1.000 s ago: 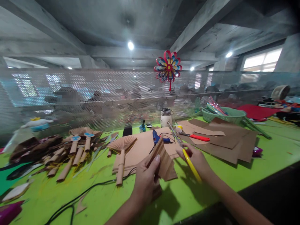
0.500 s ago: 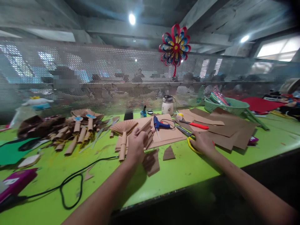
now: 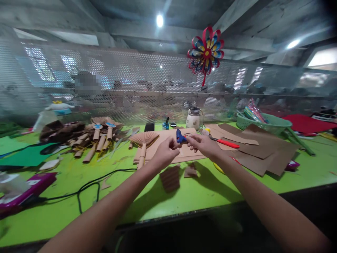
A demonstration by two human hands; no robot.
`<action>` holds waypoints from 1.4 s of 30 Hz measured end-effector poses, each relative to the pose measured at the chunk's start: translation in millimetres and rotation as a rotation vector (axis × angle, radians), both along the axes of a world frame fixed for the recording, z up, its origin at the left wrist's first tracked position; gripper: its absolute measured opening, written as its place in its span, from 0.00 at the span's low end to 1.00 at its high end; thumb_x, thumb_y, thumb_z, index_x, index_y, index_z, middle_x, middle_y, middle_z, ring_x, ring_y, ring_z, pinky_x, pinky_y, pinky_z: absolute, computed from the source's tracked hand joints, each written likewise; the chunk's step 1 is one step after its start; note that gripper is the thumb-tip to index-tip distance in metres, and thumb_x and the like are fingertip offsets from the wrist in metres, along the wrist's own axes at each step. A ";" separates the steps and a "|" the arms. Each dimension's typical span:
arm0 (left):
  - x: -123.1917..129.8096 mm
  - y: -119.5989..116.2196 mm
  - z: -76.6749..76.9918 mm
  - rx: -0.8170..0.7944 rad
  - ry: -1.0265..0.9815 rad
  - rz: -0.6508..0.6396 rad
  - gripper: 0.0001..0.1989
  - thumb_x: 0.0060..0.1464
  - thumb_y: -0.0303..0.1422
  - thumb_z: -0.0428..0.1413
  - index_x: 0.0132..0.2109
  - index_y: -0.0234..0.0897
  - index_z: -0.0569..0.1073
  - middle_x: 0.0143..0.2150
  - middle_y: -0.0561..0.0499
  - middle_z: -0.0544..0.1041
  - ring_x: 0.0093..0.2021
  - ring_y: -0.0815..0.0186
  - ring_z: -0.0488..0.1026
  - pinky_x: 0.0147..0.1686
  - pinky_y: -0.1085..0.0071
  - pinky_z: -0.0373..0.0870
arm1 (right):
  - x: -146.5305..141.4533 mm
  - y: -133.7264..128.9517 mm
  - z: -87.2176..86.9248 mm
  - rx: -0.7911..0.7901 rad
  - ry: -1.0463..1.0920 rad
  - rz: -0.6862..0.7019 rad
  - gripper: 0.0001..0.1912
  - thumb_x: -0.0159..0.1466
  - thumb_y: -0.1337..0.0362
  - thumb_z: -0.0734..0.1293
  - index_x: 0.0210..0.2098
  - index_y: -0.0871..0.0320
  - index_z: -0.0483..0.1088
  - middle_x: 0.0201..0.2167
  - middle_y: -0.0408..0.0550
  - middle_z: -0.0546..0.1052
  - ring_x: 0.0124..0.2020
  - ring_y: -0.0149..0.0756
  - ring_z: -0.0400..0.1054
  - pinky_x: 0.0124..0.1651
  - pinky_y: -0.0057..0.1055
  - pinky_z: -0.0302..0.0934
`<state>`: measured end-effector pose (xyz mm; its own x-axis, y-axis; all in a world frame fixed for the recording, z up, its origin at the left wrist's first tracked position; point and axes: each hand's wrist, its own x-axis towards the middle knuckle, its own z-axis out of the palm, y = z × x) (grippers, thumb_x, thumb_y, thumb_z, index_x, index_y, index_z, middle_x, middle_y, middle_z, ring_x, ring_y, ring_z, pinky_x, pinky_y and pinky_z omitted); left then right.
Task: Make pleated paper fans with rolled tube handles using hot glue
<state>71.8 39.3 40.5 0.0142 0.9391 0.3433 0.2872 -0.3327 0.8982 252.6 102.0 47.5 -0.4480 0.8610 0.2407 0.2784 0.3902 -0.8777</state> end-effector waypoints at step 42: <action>-14.5 3.1 -50.6 -0.218 -0.326 0.007 0.07 0.48 0.30 0.64 0.35 0.34 0.77 0.31 0.49 0.77 0.28 0.69 0.69 0.29 0.71 0.63 | -25.1 -3.3 -48.8 -0.150 0.215 0.159 0.22 0.55 0.59 0.73 0.46 0.61 0.70 0.30 0.44 0.76 0.30 0.33 0.69 0.33 0.30 0.62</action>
<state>57.3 42.4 -10.1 -0.0692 0.9902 0.1211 -0.0235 -0.1230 0.9921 227.4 98.6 -1.3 -0.5327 0.8173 0.2198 0.0260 0.2755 -0.9610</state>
